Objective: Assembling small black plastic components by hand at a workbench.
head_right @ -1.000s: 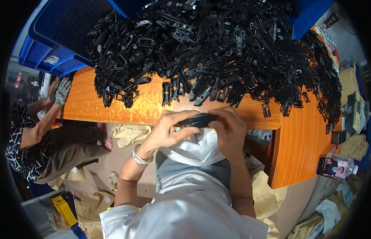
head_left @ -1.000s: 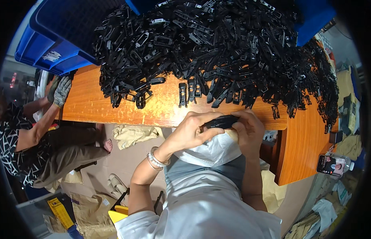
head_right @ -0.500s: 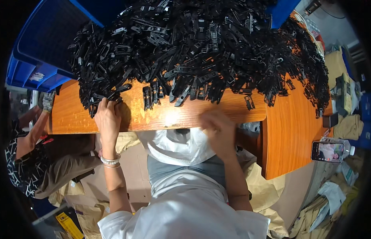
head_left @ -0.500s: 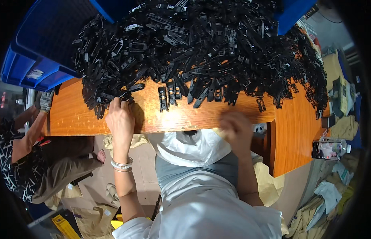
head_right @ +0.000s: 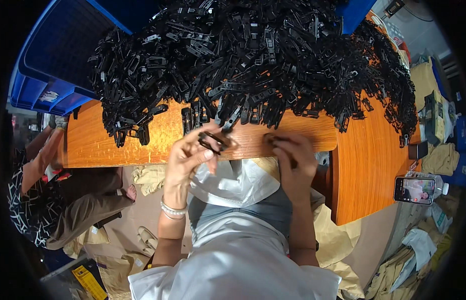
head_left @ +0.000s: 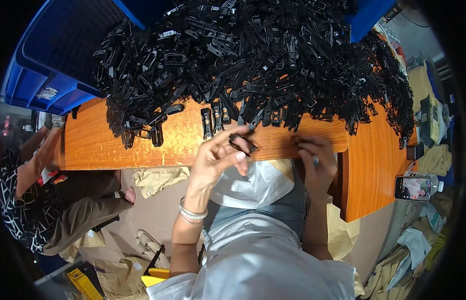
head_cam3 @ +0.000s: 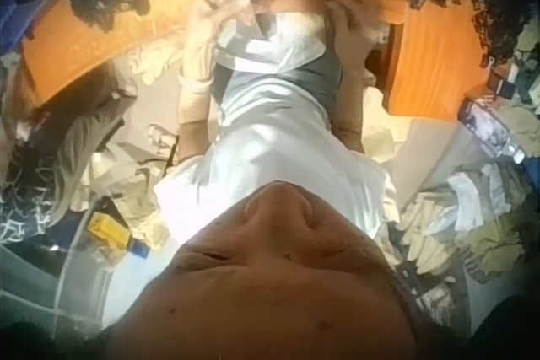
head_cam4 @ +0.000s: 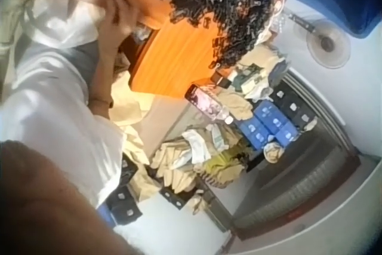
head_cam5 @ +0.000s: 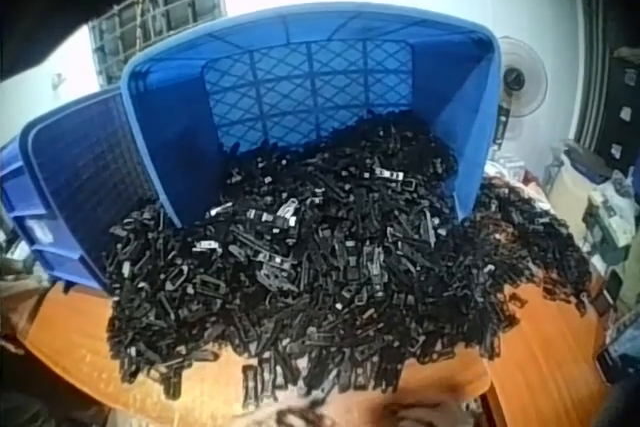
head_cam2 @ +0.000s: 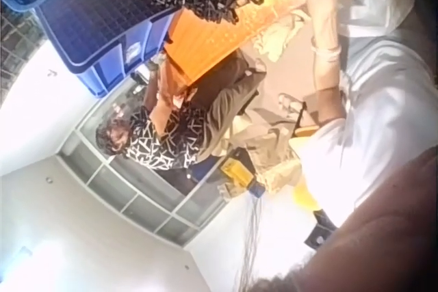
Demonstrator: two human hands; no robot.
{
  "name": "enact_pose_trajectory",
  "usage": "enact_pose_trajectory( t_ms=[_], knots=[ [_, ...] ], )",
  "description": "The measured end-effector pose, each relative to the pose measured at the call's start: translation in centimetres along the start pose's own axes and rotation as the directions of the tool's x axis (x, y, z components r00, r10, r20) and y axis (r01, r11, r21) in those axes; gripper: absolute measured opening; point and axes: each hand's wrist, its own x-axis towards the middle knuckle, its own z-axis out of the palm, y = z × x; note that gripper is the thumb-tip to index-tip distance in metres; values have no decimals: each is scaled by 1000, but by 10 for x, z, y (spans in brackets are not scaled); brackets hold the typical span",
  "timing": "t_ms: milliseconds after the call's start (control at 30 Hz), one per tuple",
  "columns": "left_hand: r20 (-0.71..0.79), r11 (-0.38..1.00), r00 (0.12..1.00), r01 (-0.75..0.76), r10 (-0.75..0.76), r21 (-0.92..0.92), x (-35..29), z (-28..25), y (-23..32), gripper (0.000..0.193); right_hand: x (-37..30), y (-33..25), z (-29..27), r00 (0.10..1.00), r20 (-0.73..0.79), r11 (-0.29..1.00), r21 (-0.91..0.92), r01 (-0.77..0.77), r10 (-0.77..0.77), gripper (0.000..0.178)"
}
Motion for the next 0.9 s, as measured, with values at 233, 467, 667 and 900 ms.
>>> enact_pose_trajectory(
  t_ms=[233,467,667,900],
  knots=[
    [182,934,977,161,-106,-319,-2,0,-15,21,4,-16,12,946,197,920,349,178,-257,10],
    [103,954,965,257,-243,-153,-4,13,-9,32,12,-20,15,847,319,881,363,304,-424,11],
    [183,910,963,249,-197,-332,-10,1,-17,29,10,-20,18,867,304,889,366,277,-395,15],
    [233,818,946,315,-227,-482,-13,3,-22,33,16,-26,20,832,291,872,289,394,-472,16]
  ],
)
